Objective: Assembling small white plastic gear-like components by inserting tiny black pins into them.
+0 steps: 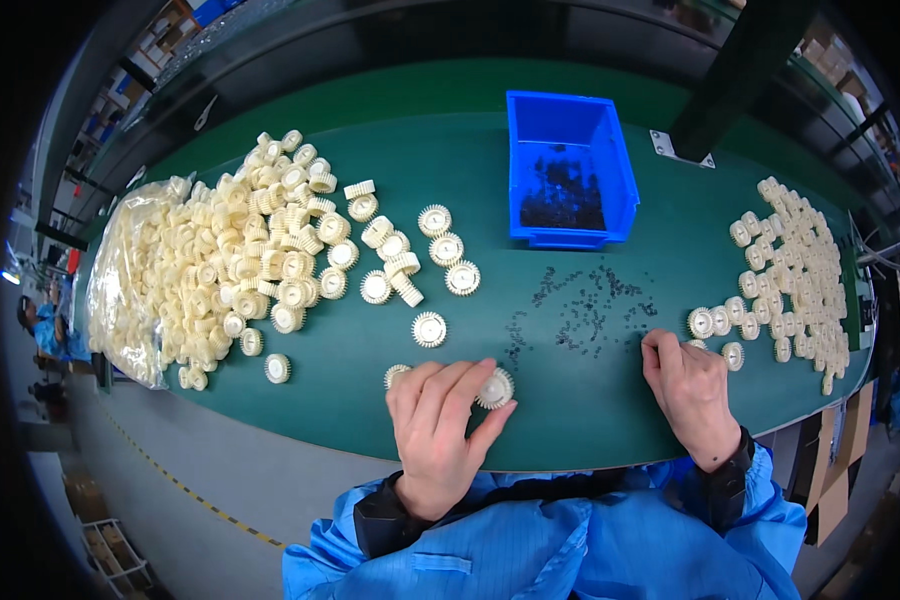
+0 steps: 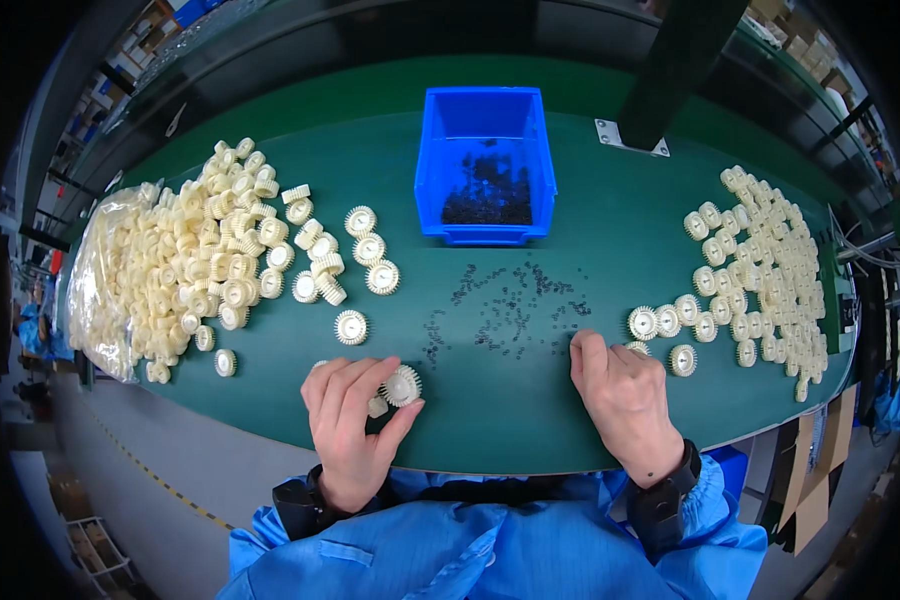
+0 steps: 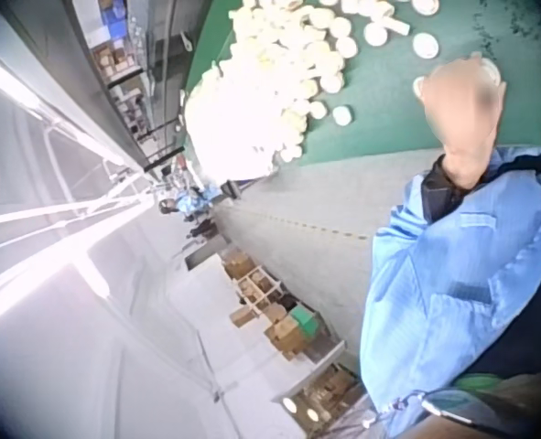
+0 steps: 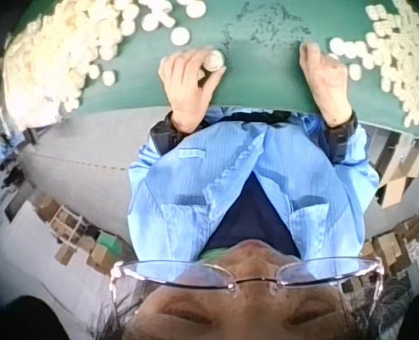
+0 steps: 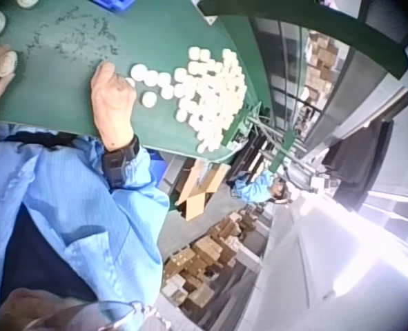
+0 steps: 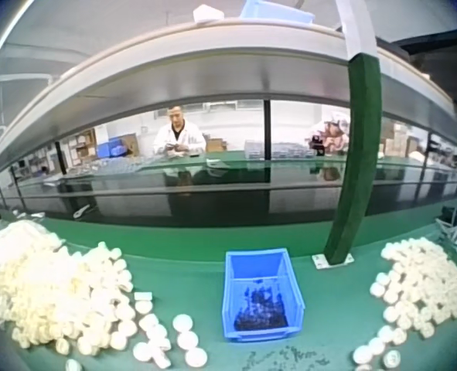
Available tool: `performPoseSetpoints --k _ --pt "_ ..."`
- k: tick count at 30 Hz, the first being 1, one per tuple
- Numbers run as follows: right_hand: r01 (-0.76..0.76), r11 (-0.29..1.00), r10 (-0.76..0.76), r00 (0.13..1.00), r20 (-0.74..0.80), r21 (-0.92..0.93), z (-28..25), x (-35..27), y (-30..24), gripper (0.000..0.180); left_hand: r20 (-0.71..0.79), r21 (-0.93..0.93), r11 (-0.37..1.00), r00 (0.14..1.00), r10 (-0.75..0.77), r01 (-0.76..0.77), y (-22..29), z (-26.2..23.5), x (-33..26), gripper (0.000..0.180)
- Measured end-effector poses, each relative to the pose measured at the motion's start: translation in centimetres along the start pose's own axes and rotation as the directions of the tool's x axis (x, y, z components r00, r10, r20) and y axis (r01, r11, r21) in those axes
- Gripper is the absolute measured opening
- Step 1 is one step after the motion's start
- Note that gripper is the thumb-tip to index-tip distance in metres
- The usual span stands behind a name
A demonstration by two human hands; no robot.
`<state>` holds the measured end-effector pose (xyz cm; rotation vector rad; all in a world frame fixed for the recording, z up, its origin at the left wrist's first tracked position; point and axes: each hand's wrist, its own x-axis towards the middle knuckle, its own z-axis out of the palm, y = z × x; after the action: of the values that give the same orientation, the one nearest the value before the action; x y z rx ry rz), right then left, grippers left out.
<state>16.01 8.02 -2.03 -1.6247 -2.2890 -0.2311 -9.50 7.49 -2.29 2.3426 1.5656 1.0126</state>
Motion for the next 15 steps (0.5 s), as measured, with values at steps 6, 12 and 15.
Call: performPoseSetpoints --k 6,12,15 --pt "-0.265 0.713 0.218 0.964 0.154 0.649 -1.2 -0.2 -2.8 0.018 0.223 -0.788 0.555 0.964 -0.144 0.266 1.3 0.5 1.0 0.045" --pt "-0.319 0.4 0.249 0.94 0.233 0.859 -1.6 0.5 -5.0 0.012 0.388 -0.886 0.261 0.921 -0.036 0.384 1.5 1.5 1.2 0.044" --pt "-0.322 0.393 0.24 0.94 0.241 0.862 -1.5 0.5 -5.1 0.012 0.394 -0.885 0.25 0.918 -0.045 0.392 1.7 1.9 1.3 0.042"
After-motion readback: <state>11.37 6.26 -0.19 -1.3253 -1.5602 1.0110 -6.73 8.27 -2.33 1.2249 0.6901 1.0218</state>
